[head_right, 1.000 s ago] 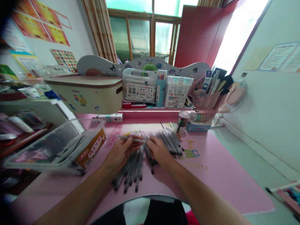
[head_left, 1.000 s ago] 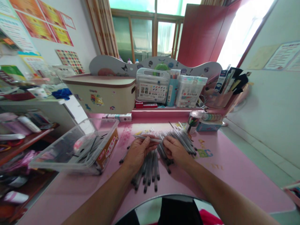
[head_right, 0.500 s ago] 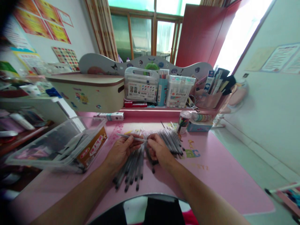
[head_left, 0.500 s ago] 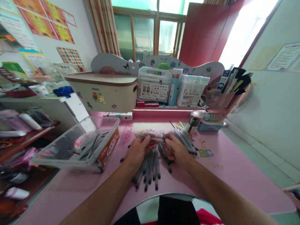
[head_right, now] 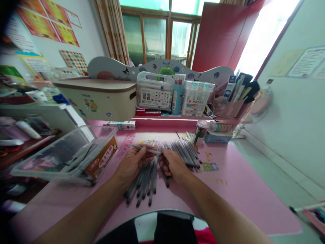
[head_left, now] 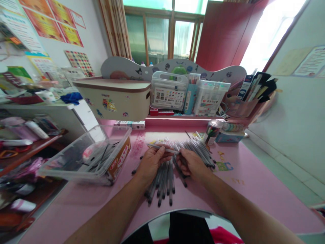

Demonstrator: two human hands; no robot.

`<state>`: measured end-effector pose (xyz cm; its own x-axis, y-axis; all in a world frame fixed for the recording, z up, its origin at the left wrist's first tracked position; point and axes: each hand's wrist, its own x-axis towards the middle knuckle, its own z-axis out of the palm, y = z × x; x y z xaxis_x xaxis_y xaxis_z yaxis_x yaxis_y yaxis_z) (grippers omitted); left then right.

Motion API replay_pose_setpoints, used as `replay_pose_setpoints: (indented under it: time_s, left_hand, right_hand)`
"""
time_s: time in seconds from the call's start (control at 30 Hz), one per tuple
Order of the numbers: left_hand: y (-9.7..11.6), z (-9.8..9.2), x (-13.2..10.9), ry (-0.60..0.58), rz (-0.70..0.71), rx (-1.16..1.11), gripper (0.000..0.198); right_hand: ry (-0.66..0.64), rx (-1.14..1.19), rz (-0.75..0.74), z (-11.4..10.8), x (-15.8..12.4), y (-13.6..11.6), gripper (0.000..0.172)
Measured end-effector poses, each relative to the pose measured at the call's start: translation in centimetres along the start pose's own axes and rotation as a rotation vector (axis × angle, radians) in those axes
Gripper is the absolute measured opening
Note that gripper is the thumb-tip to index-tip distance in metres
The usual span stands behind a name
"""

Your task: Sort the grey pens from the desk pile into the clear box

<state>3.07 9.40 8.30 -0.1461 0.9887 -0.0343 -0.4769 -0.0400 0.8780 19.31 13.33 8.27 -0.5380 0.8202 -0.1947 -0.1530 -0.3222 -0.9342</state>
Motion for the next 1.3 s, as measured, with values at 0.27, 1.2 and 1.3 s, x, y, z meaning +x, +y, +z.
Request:
replay_pose_setpoints:
  time_s: [0.27,1.2,1.3]
  left_hand:
    - [0.1,-0.3,0.2,0.079,0.029,-0.045,0.027]
    - [2.3,-0.3,0.8,0.208,-0.028,-0.406,0.019]
    - [2.8,-0.5,1.1,0.256,-0.125,-0.526,0.026]
  right_hand:
    - [0.022,0.035,-0.126,-0.2,0.4,0.3,0.032]
    - [-0.573,0.282,0.351,-2.5,-0.4,-1.4,0.026]
    - [-0.77,0.261,0.422,-3.4,-0.3,-1.5,0.026]
